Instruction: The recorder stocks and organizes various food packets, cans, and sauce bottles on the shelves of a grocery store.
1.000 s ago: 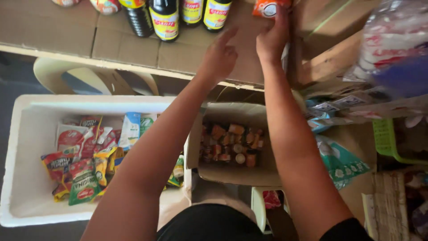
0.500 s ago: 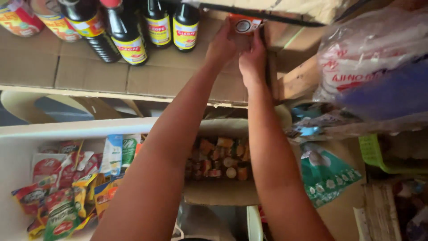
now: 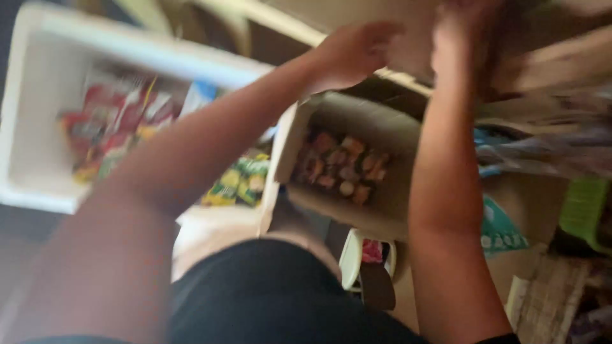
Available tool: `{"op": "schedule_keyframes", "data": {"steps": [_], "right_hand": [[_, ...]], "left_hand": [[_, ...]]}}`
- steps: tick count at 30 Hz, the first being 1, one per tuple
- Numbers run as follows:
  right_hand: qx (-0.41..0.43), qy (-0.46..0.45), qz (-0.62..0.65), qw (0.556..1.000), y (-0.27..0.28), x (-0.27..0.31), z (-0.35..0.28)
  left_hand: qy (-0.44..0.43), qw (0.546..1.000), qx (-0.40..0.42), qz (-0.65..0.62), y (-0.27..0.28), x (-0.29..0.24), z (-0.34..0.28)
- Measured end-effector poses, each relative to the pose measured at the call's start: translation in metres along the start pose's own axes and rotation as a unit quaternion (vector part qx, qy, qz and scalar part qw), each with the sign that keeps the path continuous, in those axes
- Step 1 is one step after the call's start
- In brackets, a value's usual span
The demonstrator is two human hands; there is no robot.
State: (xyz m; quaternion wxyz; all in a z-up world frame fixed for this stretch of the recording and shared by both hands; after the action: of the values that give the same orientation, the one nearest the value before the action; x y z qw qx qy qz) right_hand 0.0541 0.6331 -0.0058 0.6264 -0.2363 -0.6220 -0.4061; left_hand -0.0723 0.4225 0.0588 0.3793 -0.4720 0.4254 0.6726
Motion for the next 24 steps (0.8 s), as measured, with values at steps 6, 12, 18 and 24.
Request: {"op": "schedule_keyframes", "data": {"steps": [6,12,18,24], "right_hand": [[0.055,0.049,0.078,0.994,-0.105,0.095,-0.152],[0.269,-0.073,-0.069,0.958,-0.260,0.083,-0.306],[0.330,0.062,-0.222,0.915,-0.333,-0.045,-0.396],[0.308,-0.151,-0.141,0.928,-0.323,-0.003,-0.382]], "left_hand": [[0.160,0.986,-0.051,0.012,0.126,0.041,-0.212],[0.334,0.906,0.019,0.260,0.147,0.125,-0.356],[0.252,0.857,0.080,0.442,0.105,0.199,-0.419],[0.335,0.913,0.021,0.234,0.144,0.140,-0.413]]}}
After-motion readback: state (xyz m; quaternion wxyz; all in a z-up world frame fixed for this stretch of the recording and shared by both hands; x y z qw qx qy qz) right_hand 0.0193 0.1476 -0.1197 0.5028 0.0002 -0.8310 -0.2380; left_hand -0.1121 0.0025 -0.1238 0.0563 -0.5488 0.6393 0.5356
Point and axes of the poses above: each hand's wrist, its own z-axis towards the middle knuckle, its own y-axis out of the back of the hand, x = y × z, the point moved 4 cm from there along z, towards the middle knuckle, and after that the axes turned 5 degrees about -y, right-handed, at the moved point
